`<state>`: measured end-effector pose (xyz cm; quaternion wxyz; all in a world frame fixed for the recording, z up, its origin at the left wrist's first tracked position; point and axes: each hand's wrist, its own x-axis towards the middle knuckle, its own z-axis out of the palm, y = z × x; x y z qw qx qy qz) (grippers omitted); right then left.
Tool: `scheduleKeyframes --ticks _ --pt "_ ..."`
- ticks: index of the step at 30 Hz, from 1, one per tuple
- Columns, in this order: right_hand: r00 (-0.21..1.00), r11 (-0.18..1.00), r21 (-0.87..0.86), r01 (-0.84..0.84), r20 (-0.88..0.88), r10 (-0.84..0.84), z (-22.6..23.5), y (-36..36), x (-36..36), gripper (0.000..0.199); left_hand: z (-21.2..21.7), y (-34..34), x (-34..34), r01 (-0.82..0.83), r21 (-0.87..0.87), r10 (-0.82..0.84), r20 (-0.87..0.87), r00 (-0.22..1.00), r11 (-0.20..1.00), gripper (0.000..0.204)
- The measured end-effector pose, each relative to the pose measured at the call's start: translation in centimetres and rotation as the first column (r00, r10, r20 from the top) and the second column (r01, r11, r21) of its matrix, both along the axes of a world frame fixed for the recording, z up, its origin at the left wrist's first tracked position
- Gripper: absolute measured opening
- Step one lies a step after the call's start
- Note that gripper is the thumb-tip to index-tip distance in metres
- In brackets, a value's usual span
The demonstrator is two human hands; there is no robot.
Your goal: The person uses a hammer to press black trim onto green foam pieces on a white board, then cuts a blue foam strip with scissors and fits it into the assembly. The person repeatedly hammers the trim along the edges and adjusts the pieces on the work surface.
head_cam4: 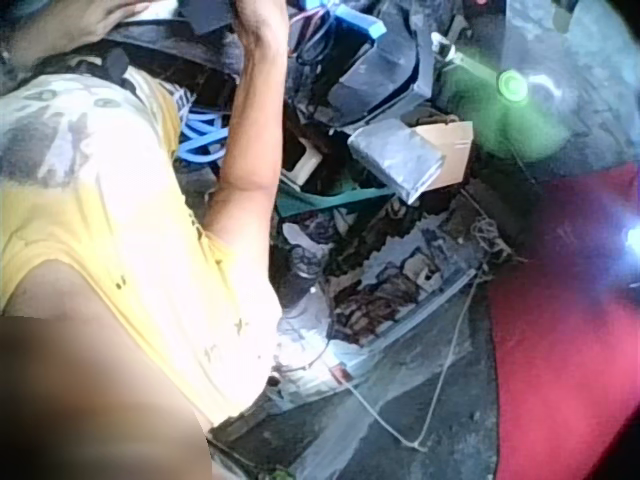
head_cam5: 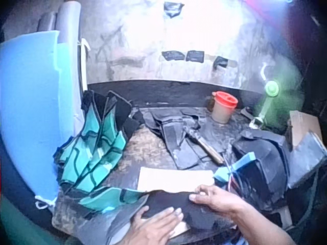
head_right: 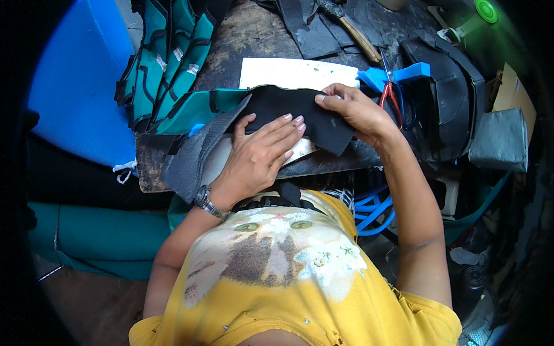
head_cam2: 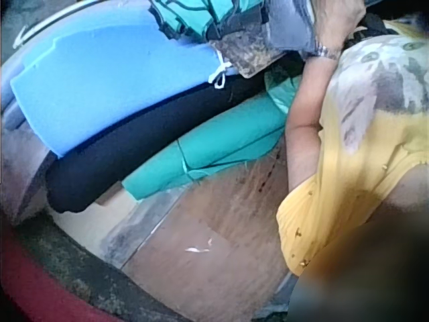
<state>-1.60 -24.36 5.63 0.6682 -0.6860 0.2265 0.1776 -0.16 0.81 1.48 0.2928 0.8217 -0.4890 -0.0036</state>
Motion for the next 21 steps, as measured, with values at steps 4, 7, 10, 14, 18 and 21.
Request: scheduleKeyframes --ticks 4,7,10,14,18,21 --pt "0.986 0.97 0.182 0.164 -0.037 -0.16 0.9 -0.1 -1.9 0.052 0.2 0.6 -0.1 -0.015 0.024 0.015 -0.02 1.0 1.0 0.045" --pt "0.98 0.995 0.086 0.058 0.187 -0.074 0.4 2.0 -3.7 0.058 0.4 0.7 0.0 -0.009 0.035 0.01 -0.019 1.0 0.999 0.046" --pt "0.933 0.995 -0.021 0.095 0.35 -0.082 -0.2 4.2 -4.9 0.024 0.7 0.9 0.1 0.014 0.083 -0.01 -0.041 0.999 0.996 0.046" --pt "0.914 0.94 -0.237 0.246 0.38 -0.143 -0.1 5.3 -3.9 0.021 1.0 0.6 -0.1 -0.012 0.089 0.015 -0.029 0.999 0.996 0.044" --pt "0.911 0.912 -0.345 0.223 0.407 -0.069 0.9 5.5 -2.6 0.028 0.8 -0.7 -0.8 -0.118 -0.038 0.118 -0.002 0.993 0.992 0.034" --pt "0.901 0.911 -0.378 -0.167 0.316 0.296 2.1 4.6 -3.0 0.043 0.7 -1.3 -1.2 -0.196 -0.056 0.19 -0.097 0.977 0.979 0.03"
